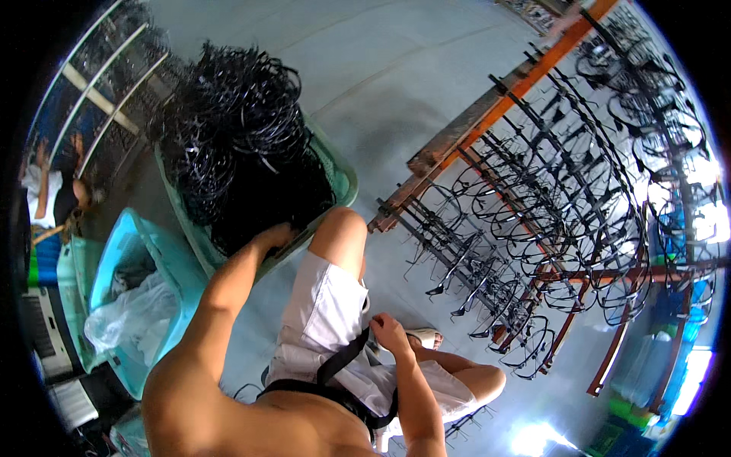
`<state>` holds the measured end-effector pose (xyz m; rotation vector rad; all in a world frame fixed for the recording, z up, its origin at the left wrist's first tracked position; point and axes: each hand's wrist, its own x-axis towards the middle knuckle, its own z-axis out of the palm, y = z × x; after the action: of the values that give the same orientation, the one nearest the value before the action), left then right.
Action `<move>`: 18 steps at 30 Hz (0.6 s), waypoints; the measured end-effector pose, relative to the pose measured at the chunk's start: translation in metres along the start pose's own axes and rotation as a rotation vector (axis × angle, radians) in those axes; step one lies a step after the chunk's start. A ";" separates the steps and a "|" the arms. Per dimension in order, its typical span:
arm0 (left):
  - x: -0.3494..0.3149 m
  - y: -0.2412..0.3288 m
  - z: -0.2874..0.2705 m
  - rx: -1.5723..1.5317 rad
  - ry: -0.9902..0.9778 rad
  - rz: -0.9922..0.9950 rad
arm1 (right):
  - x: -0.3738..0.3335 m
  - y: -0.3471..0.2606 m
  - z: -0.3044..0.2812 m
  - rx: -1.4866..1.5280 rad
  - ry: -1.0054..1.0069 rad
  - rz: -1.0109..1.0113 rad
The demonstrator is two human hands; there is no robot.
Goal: The person sits on a stool and repeatedly picks up black plastic hangers from a nearby bin, then attaches them one by one to a multi-tiered metal rack. The person handles the hangers by hand and places them onto the rack's horizontal bars.
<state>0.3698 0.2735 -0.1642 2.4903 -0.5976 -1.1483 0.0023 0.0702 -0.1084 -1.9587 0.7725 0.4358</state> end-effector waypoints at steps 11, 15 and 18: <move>-0.062 0.001 -0.046 -0.447 0.198 0.359 | -0.022 -0.102 -0.042 0.084 0.386 -0.207; -0.130 0.025 -0.082 -0.865 0.325 0.476 | -0.016 -0.169 -0.041 0.220 0.416 -0.325; -0.166 0.053 -0.082 -0.741 0.392 0.479 | -0.003 -0.212 -0.031 0.249 0.262 -0.403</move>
<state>0.3236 0.3212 0.0168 1.7292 -0.4939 -0.5324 0.1431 0.1177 0.0462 -1.8914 0.5405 -0.1545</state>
